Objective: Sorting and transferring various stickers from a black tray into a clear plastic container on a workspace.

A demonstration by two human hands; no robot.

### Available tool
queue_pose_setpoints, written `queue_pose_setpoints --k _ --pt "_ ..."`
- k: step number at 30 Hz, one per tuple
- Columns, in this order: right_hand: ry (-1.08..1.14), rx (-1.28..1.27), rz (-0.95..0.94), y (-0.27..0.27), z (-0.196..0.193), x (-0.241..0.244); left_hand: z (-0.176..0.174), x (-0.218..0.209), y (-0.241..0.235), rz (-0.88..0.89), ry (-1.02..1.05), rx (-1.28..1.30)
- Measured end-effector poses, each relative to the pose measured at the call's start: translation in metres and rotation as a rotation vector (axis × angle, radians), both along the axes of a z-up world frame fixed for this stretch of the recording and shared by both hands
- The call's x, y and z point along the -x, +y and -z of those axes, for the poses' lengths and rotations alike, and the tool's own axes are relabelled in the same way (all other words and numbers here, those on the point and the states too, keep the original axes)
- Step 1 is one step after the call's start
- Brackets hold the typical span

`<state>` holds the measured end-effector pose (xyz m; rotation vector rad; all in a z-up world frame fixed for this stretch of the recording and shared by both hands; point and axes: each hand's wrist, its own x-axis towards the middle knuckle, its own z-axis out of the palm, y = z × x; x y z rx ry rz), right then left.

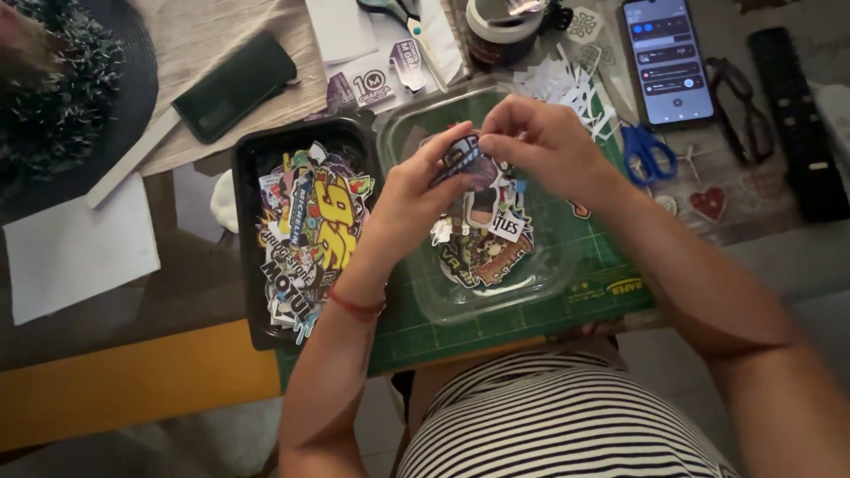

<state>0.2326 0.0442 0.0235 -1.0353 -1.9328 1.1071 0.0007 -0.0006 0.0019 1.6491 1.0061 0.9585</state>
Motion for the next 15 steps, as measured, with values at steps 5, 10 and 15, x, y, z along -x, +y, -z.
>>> queue_pose_setpoints --k 5,10,15 --pt "0.046 0.049 0.049 0.006 0.003 -0.006 -0.009 0.0 -0.002 -0.028 0.037 0.103" --pt "-0.005 0.065 0.03 0.006 -0.003 -0.006 -0.02 -0.002 -0.003 -0.105 0.155 0.147" --pt "-0.153 0.008 0.07 0.008 -0.006 -0.006 -0.005 0.002 0.003 -0.113 0.275 0.089"
